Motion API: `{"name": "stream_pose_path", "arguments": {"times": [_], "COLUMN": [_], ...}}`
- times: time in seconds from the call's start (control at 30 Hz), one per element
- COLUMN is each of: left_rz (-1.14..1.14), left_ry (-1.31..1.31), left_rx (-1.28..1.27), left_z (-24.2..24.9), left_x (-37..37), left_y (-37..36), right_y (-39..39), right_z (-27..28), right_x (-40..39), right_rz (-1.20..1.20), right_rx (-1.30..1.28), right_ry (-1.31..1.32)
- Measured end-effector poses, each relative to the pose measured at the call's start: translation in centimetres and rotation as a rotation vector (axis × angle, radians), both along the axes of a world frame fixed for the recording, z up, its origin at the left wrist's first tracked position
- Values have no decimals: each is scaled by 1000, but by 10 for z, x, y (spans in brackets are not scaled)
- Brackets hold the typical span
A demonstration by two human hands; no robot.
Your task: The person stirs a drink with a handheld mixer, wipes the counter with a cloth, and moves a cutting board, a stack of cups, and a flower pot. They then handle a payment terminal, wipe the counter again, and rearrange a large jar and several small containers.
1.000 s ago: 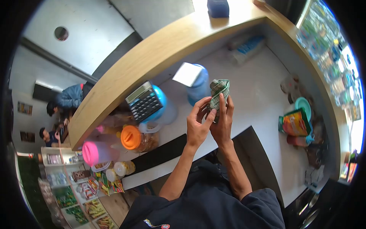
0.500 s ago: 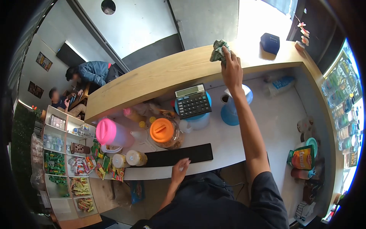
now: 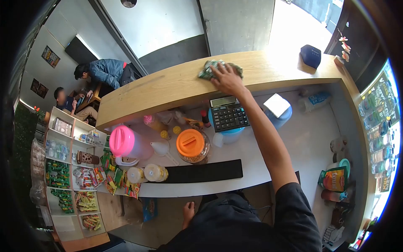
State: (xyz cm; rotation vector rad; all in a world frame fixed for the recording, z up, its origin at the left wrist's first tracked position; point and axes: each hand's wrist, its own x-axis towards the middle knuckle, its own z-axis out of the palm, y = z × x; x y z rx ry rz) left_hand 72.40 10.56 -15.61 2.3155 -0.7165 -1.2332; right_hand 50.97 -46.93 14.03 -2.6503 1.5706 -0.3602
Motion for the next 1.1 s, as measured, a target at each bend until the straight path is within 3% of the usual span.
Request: {"name": "stream_pose_path", "arguments": {"times": [0.1, 0.2, 0.27, 0.4, 0.43, 0.47, 0.57, 0.67, 0.8, 0.9, 1.0, 1.1], "left_rz": [835, 1140, 1258, 1598, 1715, 1831, 1669, 1602, 1592, 1603, 1665, 1697], "left_ry": [403, 615, 452, 295, 272, 250, -11, -144, -217, -186, -182, -142], "left_rx": [-146, -462, -481, -522, -492, -461, -65, 99, 137, 144, 106, 53], "left_z": [-74, -62, -12, -17, -8, -3, -8, -64, -62, -3, 6, -8], "left_x": [8, 38, 47, 89, 94, 99, 107, 126, 124, 107, 105, 107], "left_y": [8, -20, -66, -100, -106, -112, -110, -95, -98, -113, -121, -117], "right_y": [19, 21, 8, -41, -71, -72, -57, -49, -31, 19, 34, 28], "right_z": [4, 12, 6, -19, -44, -38, -13, -10, -17, 1, 10, 19], "right_x": [-1, -25, -52, -102, -119, -110, -68, -9, 67, 105, 90, 48], "right_rz": [191, 161, 104, -81, -48, -122, -235, -165, 91, 237, 418, 351], "right_rx": [44, 66, 20, -147, -248, -201, -91, -75, -129, -23, 53, 83], "right_ry": [-103, -10, -43, -52, 72, 27, -25, -30, -17, -55, -111, -69]}}
